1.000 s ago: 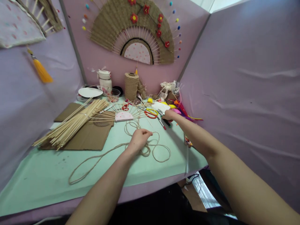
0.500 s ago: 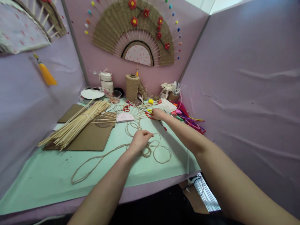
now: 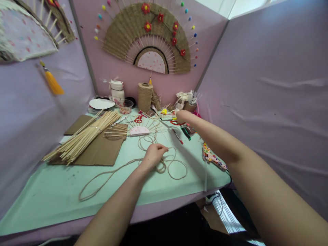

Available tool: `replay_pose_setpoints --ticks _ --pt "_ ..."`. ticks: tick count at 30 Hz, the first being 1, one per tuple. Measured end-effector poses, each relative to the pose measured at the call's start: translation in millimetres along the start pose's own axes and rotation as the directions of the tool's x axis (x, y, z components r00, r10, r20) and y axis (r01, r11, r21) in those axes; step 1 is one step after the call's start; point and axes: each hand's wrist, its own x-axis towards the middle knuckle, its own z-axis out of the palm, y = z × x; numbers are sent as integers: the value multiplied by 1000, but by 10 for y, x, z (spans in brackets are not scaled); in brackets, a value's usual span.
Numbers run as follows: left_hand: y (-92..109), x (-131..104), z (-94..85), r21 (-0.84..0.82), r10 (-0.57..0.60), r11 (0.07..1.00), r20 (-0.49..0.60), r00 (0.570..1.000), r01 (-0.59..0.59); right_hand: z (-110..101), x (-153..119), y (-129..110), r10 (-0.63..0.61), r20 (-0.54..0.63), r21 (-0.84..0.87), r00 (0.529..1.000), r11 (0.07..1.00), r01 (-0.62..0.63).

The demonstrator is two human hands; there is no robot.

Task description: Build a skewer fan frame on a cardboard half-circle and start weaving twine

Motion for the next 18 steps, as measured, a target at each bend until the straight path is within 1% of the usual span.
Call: replay_pose_setpoints --ticks 3,6,8,9,10,11,12,13,14,15,16,18 --pt "-11 15 -26 -10 -17 1000 0 1000 17 -71 -195 242 32 -5 49 999 998 -31" --pt "-7 47 -84 -50 -21 999 -32 999 19 -35 -492 466 71 -4 160 997 985 -69" --pt "21 63 -134 -89 -22 996 -80 997 15 75 -753 536 81 -12 258 997 963 -75" --pt "44 65 -160 -108 -28 994 -103 994 17 153 -903 531 78 -26 329 997 942 -65" --pt "69 62 -188 -124 -37 992 -125 991 22 242 -1063 493 70 -47 399 996 916 -46" --pt "96 56 -215 -138 -48 990 -146 988 28 337 -1232 423 61 -80 506 995 863 -12" --pt "123 47 -240 -150 -58 988 -165 985 33 436 -1406 324 101 -129 780 987 625 38" --pt "146 37 -263 -161 -66 986 -179 982 36 533 -1583 201 108 -153 941 982 320 112" --pt "165 28 -283 -174 -71 984 -191 979 37 626 -1758 60 87 -152 988 984 50 148" --pt "178 22 -299 -187 -75 982 -199 977 37 712 -1927 -90 60 -126 980 990 -150 134" --pt "186 18 -311 -200 -77 979 -206 975 35 790 -2084 -241 3 -79 955 997 -287 76" --pt "187 22 -322 -228 -75 973 -221 972 24 916 -2347 -523 -142 -19 864 990 -501 -56"
